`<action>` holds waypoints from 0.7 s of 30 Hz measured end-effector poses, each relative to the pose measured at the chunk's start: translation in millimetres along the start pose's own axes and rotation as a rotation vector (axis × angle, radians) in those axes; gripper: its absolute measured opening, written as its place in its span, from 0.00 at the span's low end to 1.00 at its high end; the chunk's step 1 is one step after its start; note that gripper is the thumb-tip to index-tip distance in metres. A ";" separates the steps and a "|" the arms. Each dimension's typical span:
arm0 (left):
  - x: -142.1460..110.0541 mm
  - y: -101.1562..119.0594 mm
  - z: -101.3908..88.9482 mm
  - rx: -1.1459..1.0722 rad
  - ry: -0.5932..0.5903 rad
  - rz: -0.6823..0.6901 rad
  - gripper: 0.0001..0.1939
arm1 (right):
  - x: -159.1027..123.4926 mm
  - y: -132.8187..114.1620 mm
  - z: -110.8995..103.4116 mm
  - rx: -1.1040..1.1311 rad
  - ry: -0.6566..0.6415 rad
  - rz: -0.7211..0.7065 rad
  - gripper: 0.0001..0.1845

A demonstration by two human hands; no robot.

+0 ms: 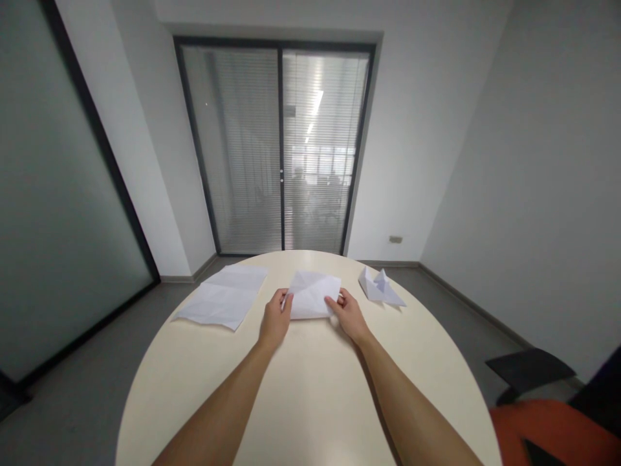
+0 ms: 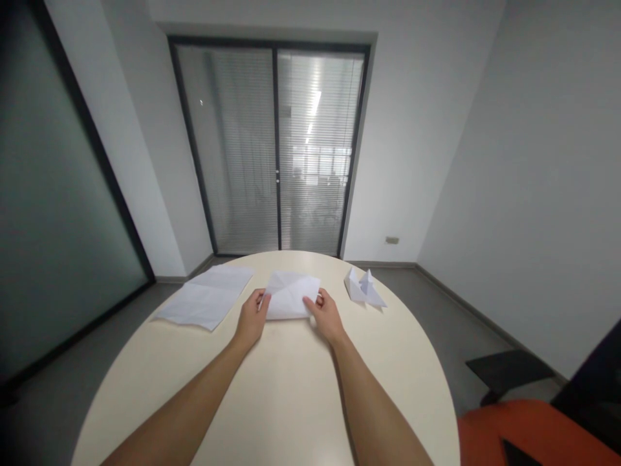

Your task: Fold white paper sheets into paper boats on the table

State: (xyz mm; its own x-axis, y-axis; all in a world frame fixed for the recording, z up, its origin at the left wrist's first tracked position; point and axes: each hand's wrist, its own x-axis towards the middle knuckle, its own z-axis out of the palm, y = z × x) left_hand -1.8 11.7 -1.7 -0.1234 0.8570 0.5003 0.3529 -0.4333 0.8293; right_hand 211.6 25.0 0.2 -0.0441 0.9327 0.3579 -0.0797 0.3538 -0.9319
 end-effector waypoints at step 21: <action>1.8 7.0 3.0 -0.039 0.112 -0.378 0.13 | -1.7 -6.7 -1.6 0.061 0.162 0.224 0.40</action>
State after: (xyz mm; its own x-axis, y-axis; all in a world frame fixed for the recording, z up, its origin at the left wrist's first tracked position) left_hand 3.2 11.0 4.3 -0.3388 0.9235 0.1798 0.2279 -0.1049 0.9680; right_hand 213.7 21.2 5.8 0.0918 0.9880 0.1245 -0.1463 0.1370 -0.9797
